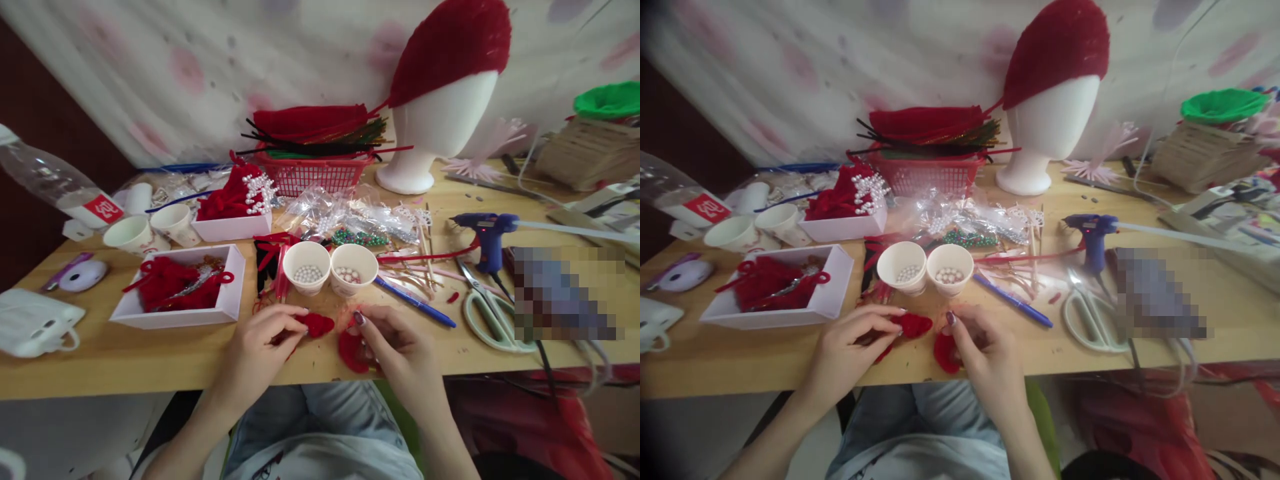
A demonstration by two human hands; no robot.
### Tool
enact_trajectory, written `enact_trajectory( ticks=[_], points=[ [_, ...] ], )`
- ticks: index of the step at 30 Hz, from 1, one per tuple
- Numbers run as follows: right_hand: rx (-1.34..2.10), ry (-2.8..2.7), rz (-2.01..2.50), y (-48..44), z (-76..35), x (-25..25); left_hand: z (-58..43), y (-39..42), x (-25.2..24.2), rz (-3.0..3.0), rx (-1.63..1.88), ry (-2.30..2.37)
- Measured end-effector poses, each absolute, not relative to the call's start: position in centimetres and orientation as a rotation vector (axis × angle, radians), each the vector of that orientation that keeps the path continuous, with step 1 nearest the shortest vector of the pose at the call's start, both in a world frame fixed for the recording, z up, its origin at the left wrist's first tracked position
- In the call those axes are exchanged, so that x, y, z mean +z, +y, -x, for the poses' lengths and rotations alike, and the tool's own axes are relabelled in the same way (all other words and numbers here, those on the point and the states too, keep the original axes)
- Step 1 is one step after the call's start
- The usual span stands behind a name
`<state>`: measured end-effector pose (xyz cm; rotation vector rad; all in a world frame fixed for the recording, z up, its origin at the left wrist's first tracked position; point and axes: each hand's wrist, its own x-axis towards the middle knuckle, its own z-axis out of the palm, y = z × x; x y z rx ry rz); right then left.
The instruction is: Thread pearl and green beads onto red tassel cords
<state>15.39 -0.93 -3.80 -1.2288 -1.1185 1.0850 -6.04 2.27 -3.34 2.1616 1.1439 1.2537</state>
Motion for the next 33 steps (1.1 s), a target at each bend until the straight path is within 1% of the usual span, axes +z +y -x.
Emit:
enact_trajectory(
  ticks=[4,9,14,21,27,33],
  points=[
    [0.982,-1.239,1.318,-1.1,-15.3,-4.9,6.2,2.4,-3.3,-2.124,1.129,1.218],
    [0.939,-1.311,1.325,-2.1,-15.3,-4.7,6.7,2.3,-3.0,-2.186,0.935,1.191],
    [0.863,-1.43,1.289,-2.3,-15.7,-4.6,6.8,1.9,-3.2,-1.96,0.81,1.301],
    [0.823,-1.483,1.373,-2.2,-15.6,-4.6,5.8,1.8,-3.1,-2.045,0.774,1.291],
    [0.853,-1.436,1.435,-2.3,-15.5,-4.6,5.3,2.3,-2.6,-2.304,0.865,1.109],
    [0.906,-1.382,1.432,-2.1,-15.2,-4.6,5.2,2.5,-2.2,-2.239,0.849,1.112]
  ],
)
